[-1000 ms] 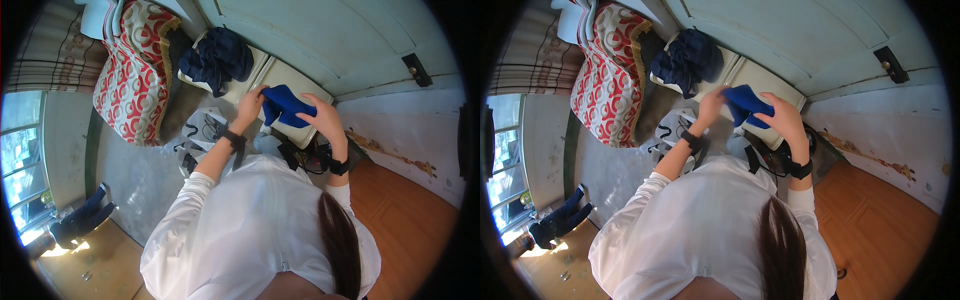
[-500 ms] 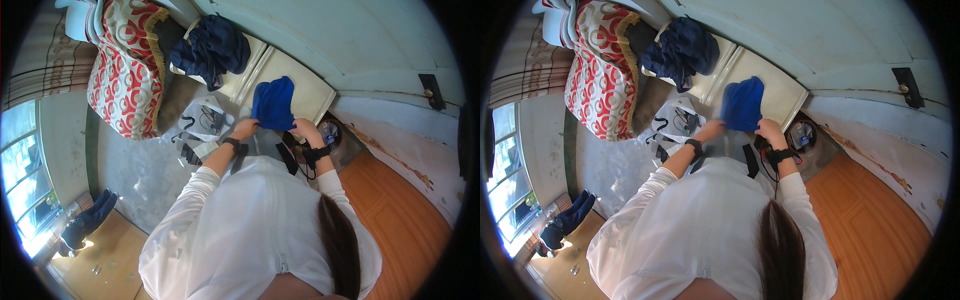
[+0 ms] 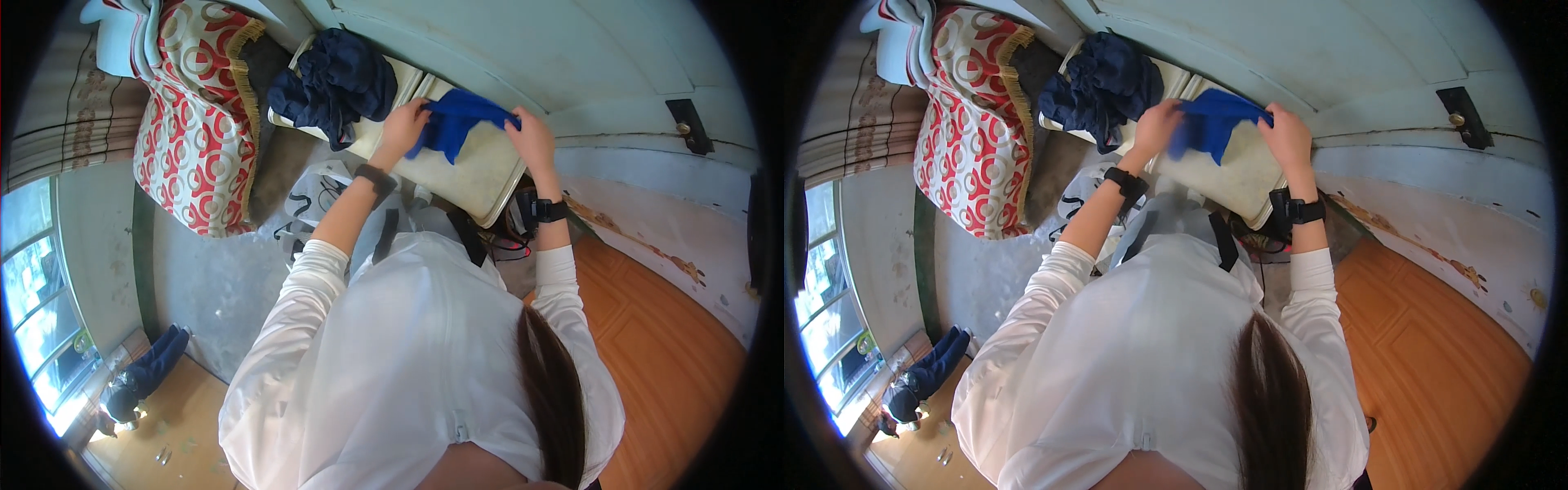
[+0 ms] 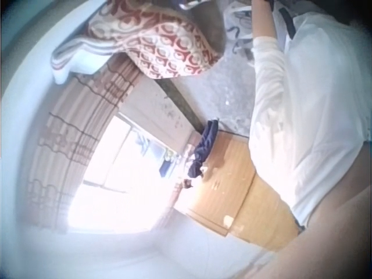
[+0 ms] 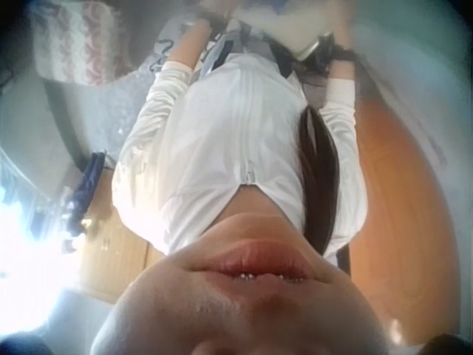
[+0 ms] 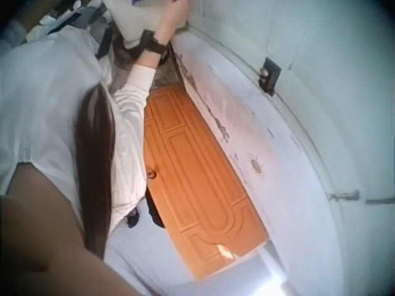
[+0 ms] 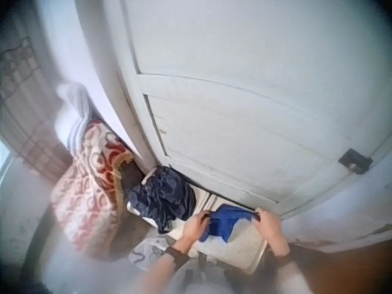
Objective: The person wipes a wooden door, a white wall with stickers, a door handle, and a black glass tabletop using a blue cloth.
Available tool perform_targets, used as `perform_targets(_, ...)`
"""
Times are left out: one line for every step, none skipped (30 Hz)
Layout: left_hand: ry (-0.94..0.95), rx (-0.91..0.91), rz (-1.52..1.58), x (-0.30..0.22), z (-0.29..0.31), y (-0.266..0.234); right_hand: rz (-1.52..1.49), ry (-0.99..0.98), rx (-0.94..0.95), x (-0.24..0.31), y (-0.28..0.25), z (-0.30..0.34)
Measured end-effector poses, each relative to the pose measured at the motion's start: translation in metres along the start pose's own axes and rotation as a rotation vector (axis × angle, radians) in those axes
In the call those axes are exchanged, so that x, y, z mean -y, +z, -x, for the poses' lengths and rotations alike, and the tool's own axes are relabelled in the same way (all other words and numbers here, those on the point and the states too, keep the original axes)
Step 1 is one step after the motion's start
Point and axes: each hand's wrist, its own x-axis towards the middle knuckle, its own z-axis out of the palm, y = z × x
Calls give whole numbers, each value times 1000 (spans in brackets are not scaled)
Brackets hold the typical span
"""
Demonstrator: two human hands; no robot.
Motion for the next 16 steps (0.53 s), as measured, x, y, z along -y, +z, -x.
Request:
perform_targets(-3,6,0,-1,-1,2,-3,32,27,2,-1,0)
perform_targets(-26,34,0,0,1,3,-4,38,34,-4,6,4)
perform_targets(-52,62,-1,1,4,5,-18,5,62,-14,20,10)
perform_targets(-60,71,-2,8,10,12,-34,-24,88,-24,33,15)
perform_targets(-131,136,-46,20,24,21,-9,16,206,-24,41,24)
perform_targets(-205,203,-89,32,40,29,17,56,326,-25,51,34)
perform_targets(-215,217,-94,42,56,39,23,51,400,-37,66,46)
perform_targets(-227,230,-103,54,74,47,9,57,439,-44,82,58)
perform_targets(-273,306,-128,74,94,57,-9,88,499,-46,94,68)
perform_targets(-314,383,-150,90,107,67,-24,122,555,-49,108,75)
perform_targets(-322,400,-141,94,115,73,-32,111,541,-58,125,83)
perform_targets(-437,574,-178,100,121,77,-38,101,526,-67,144,91)
perform_targets(-552,756,-222,108,128,80,-9,126,539,-72,163,95)
perform_targets(-554,778,-213,114,133,85,-4,145,552,-75,179,97)
perform_targets(-575,757,-191,120,138,91,-23,117,504,-78,195,99)
perform_targets(-605,733,-171,126,144,95,-43,83,462,-78,210,101)
